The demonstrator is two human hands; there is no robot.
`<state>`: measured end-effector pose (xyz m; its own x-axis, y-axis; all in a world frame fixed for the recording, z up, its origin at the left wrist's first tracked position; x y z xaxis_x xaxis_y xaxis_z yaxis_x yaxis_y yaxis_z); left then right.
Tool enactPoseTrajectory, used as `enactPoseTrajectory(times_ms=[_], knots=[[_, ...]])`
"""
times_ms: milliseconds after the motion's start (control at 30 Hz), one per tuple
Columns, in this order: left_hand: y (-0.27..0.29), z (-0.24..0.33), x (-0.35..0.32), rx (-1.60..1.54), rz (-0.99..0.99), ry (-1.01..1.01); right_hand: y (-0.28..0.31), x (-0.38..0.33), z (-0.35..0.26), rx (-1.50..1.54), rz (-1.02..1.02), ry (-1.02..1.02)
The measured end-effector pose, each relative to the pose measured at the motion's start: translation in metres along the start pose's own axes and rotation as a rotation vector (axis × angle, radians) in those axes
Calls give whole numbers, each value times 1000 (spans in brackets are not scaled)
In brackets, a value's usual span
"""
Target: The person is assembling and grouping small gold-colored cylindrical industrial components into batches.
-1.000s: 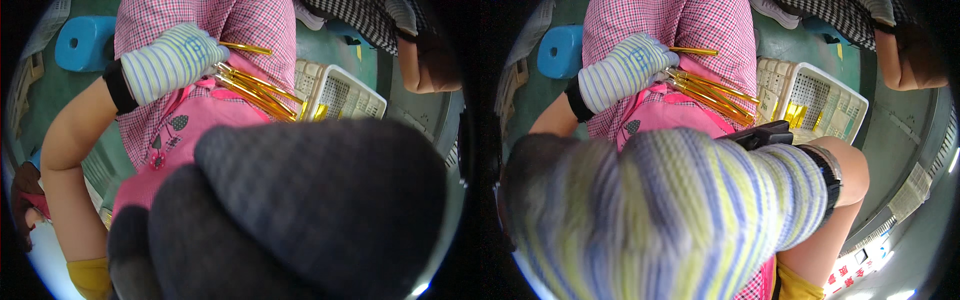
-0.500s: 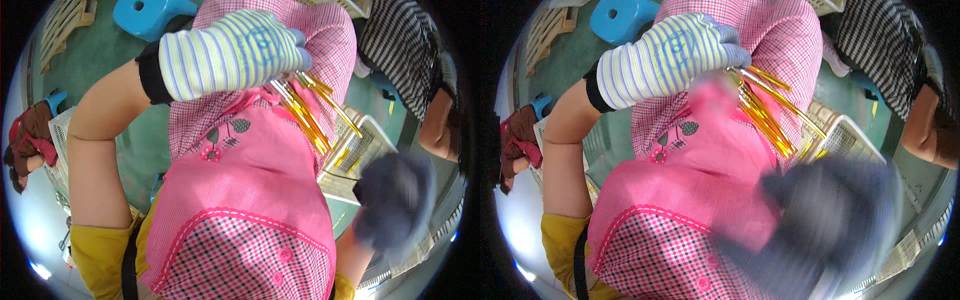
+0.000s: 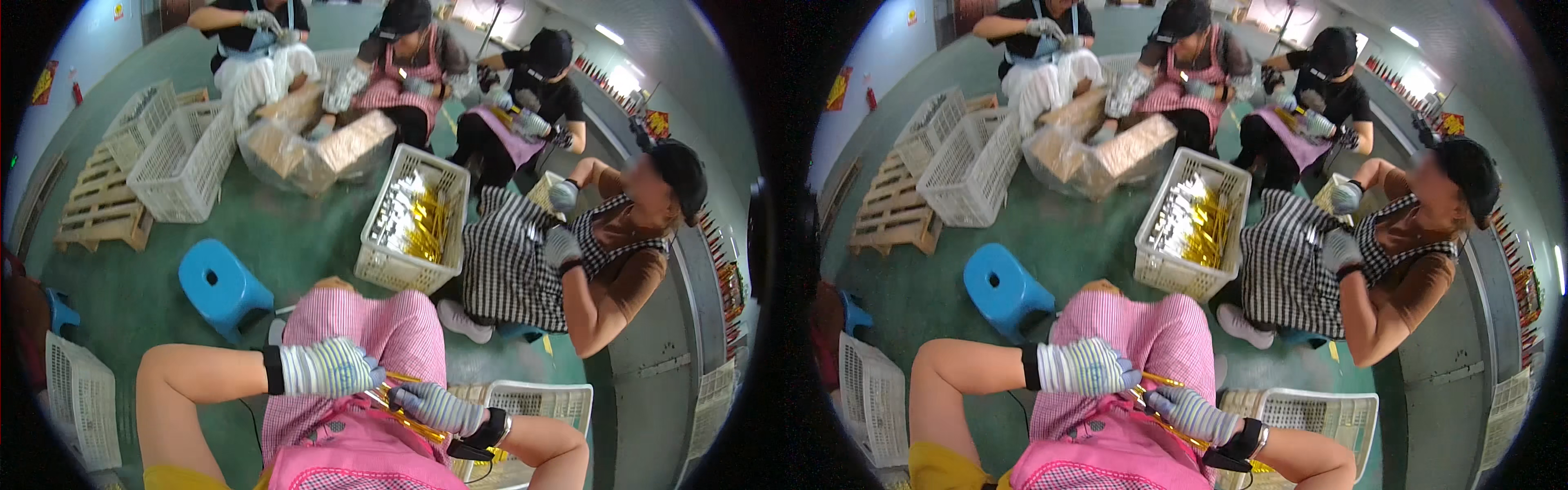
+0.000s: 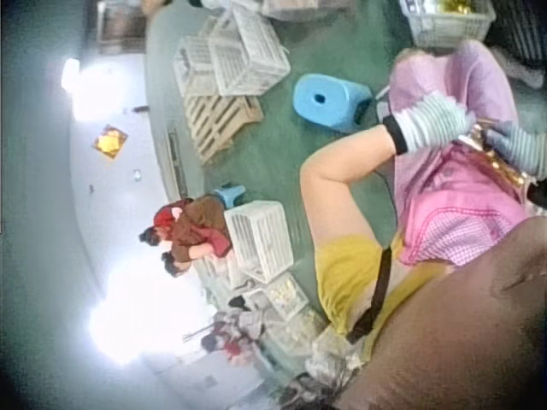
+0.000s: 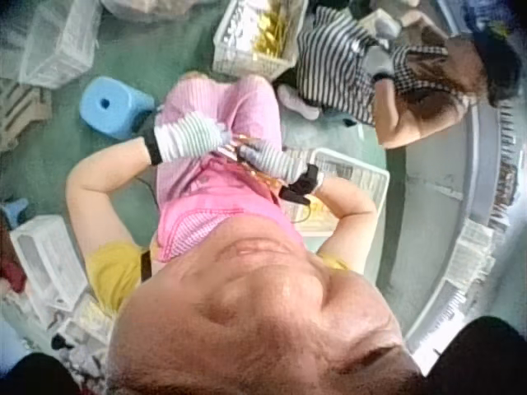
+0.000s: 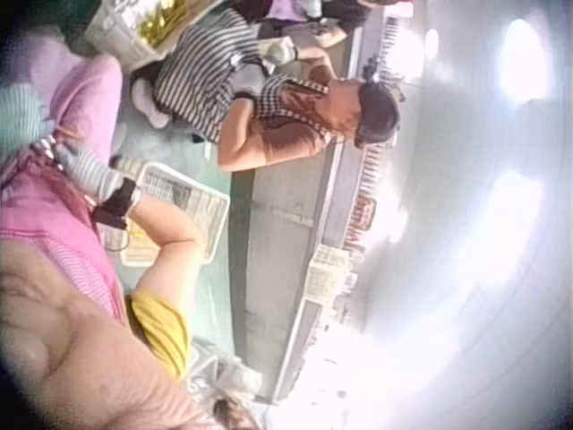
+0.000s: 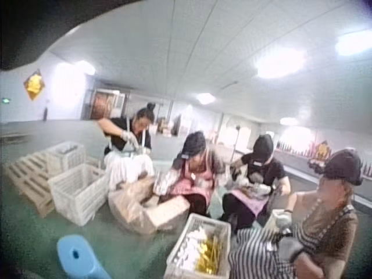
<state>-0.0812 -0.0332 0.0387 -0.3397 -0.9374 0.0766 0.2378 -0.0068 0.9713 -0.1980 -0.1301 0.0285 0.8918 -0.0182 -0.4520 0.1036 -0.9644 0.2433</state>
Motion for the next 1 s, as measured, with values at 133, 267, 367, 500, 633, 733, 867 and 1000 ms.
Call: enactPoseTrajectory(times_ms=[133, 267, 367, 500, 633, 733, 867, 1000], knots=[[4, 6, -23, -1501, -474, 529, 24, -13, -37, -1059, 1, 370], [-21, -11, -90, -1601, -256, 763, 65, -9, -39, -1322, 156, 149], [-29, -15, -85, -1312, -162, 726, 39, -7, -12, -1124, 152, 131], [-13, 14, -38, -574, -43, 410, -6, 25, 3, -1235, 166, 197], [-44, 26, -27, -294, -27, 240, 6, 19, -19, -1215, 240, 278], [-34, 32, -21, -203, 88, 342, 36, -3, -81, -937, 396, 400], [-38, 30, -19, -21, -80, 317, 58, 14, -122, -85, 348, 394], [-52, 25, -17, -87, 142, 249, 47, 22, -115, 244, 197, 273]])
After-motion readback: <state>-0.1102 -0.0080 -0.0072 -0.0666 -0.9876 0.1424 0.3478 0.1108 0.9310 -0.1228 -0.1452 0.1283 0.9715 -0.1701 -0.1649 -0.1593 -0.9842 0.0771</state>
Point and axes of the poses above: each hand's wrist, its own x-axis towards the middle knuckle, its own y-axis out of the back of the hand, z = x × y, the point moved 5 cm from there along x, towards the middle knuckle, and after that the axes turned 2 degrees about -y, right-handed, at the moved point
